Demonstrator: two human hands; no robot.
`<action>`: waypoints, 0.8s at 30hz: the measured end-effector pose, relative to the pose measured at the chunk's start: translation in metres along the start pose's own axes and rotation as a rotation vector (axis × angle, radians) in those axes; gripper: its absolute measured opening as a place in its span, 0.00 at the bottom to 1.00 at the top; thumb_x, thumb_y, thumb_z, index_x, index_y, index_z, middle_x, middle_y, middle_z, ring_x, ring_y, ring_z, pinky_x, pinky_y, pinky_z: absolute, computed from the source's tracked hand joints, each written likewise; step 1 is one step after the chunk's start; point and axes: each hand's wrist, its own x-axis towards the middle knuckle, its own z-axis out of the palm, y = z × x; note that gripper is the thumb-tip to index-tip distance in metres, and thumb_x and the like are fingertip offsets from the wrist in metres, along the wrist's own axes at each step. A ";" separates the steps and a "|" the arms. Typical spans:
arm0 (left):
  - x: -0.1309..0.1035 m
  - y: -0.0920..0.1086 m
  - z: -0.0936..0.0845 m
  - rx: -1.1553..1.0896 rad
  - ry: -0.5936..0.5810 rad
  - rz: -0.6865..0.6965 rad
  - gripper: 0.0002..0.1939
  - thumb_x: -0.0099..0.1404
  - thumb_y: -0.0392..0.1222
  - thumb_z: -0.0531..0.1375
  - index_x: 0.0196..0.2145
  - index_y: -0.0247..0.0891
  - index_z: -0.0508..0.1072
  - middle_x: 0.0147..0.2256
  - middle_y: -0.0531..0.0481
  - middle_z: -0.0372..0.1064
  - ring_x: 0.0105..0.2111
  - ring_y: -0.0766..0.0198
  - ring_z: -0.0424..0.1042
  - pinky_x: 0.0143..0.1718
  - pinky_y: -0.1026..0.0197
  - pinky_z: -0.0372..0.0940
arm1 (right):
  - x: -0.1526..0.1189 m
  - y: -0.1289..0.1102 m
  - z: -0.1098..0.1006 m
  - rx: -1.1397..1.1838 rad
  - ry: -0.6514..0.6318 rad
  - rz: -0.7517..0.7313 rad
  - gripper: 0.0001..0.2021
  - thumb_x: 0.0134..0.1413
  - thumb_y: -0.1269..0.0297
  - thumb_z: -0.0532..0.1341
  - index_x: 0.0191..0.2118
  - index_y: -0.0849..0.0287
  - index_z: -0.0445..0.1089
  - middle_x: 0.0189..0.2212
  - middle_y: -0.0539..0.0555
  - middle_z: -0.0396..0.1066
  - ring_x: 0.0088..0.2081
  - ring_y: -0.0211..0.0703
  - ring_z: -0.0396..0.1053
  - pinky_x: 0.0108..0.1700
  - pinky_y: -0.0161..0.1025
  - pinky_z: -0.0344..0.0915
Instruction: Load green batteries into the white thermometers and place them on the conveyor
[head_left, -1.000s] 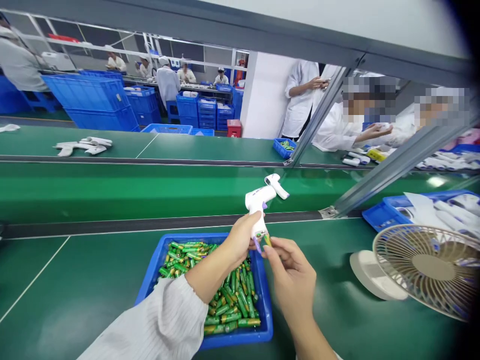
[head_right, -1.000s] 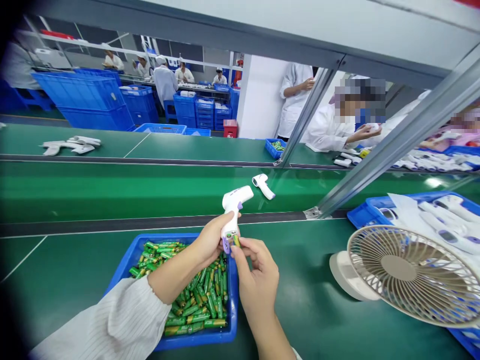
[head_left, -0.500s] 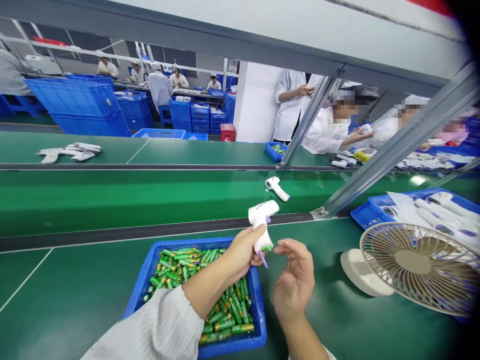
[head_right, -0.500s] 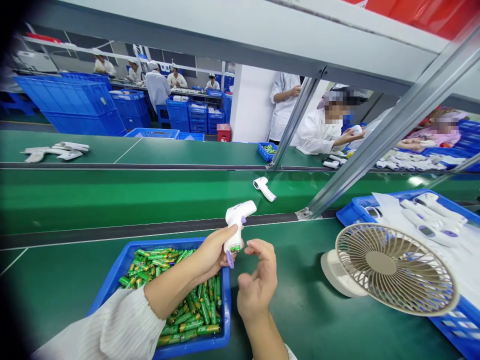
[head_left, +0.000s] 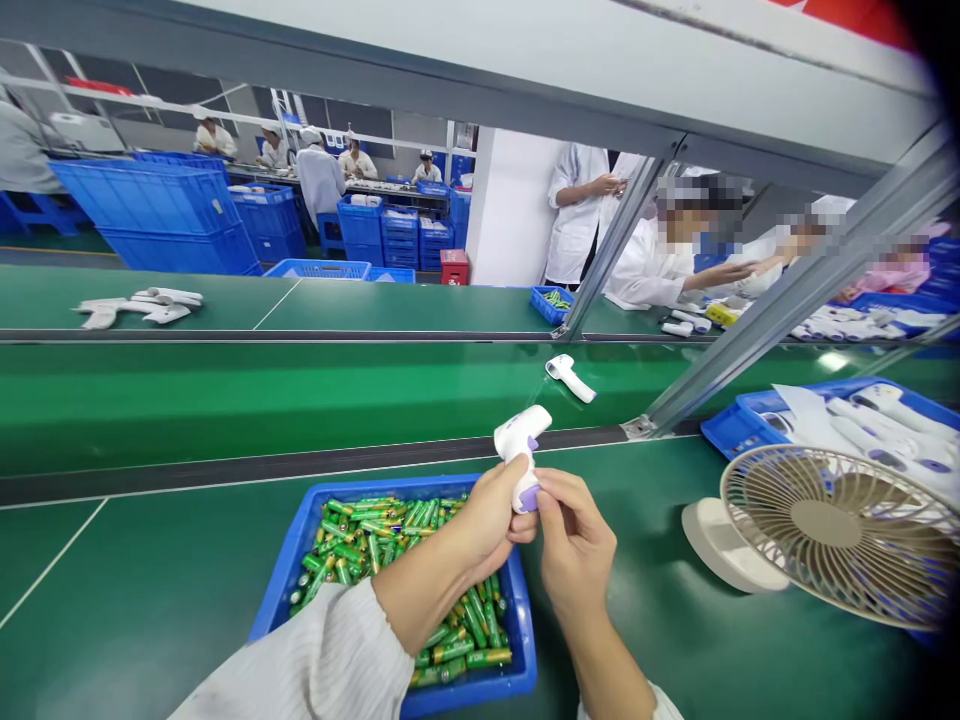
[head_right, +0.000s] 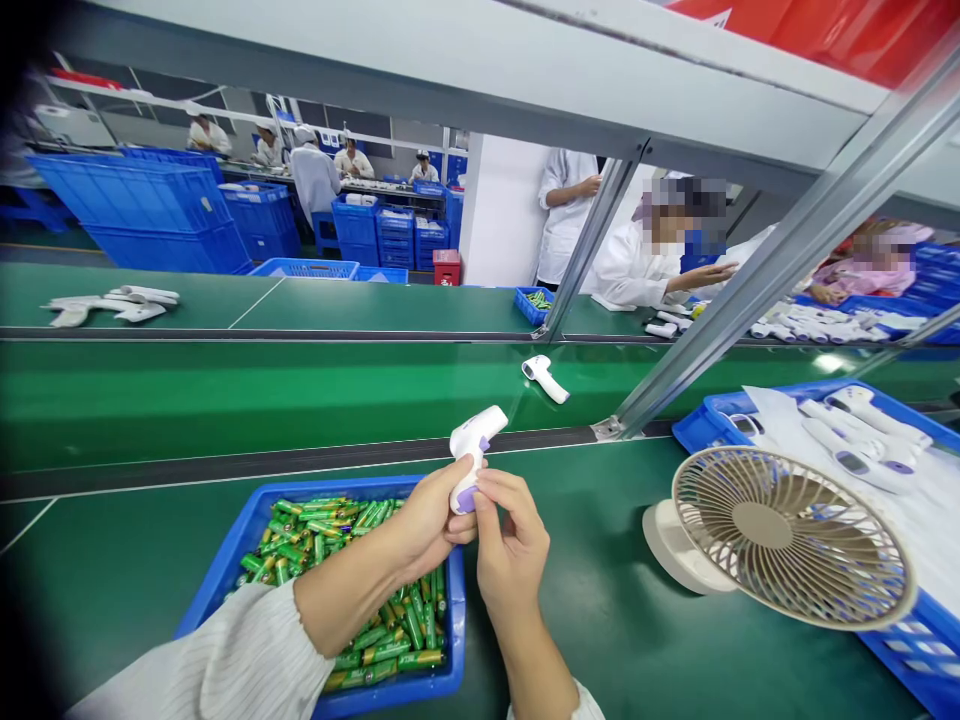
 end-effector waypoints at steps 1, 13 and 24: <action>-0.001 -0.001 0.001 -0.006 0.003 -0.006 0.16 0.61 0.52 0.59 0.31 0.37 0.60 0.17 0.60 0.51 0.13 0.77 0.46 0.16 0.69 0.37 | -0.002 0.000 0.001 0.016 0.004 0.012 0.09 0.59 0.73 0.59 0.40 0.52 0.73 0.41 0.53 0.72 0.44 0.44 0.70 0.47 0.45 0.66; 0.010 0.036 -0.029 1.318 0.520 0.529 0.29 0.65 0.44 0.53 0.62 0.35 0.52 0.50 0.35 0.67 0.44 0.48 0.70 0.42 0.54 0.60 | -0.014 0.023 0.015 0.000 -0.051 0.487 0.22 0.56 0.54 0.61 0.54 0.57 0.65 0.49 0.60 0.69 0.41 0.47 0.71 0.40 0.42 0.69; 0.076 0.098 -0.076 0.842 0.573 0.320 0.12 0.65 0.41 0.54 0.45 0.33 0.64 0.34 0.44 0.68 0.31 0.63 0.70 0.35 0.61 0.64 | -0.012 0.045 0.018 0.215 -0.317 0.732 0.20 0.42 0.55 0.70 0.41 0.60 0.74 0.28 0.50 0.69 0.19 0.32 0.58 0.21 0.32 0.55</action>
